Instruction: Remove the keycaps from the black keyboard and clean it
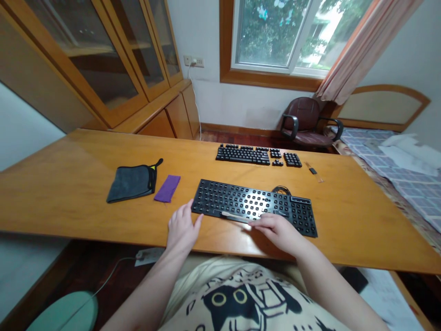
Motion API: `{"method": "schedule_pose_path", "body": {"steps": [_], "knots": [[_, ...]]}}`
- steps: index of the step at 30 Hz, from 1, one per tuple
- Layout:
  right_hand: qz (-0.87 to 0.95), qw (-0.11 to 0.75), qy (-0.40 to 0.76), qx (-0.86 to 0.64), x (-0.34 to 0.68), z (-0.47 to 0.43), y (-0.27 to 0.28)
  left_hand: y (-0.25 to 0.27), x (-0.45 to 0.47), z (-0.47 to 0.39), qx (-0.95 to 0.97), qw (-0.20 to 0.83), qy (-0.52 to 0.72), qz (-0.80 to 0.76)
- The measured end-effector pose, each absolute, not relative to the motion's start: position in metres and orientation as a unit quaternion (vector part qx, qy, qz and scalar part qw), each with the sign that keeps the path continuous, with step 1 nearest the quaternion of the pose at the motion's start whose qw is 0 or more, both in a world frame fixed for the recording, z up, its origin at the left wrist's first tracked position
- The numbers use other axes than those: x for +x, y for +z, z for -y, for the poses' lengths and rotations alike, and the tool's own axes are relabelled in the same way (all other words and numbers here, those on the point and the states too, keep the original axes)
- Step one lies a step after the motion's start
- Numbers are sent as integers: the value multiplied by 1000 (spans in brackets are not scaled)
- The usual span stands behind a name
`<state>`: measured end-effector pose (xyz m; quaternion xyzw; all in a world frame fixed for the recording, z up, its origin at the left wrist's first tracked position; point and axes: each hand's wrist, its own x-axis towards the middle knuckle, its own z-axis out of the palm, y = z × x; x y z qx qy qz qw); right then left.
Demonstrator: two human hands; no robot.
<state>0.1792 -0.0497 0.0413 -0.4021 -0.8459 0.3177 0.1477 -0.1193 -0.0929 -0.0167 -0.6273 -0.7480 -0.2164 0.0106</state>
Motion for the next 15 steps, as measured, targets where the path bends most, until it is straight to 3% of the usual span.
{"method": "schedule_pose_path", "body": {"steps": [6,13,15], "knots": [[792,234,344,-447,169,47,30,-22,-122,92,-640,20,-206,740],[780,161,438,-418,181,46,25,-22,-123,90,-649,21,-187,737],[765,176,441,-435,184,48,25,-21,-122,90,-649,23,-179,739]]}}
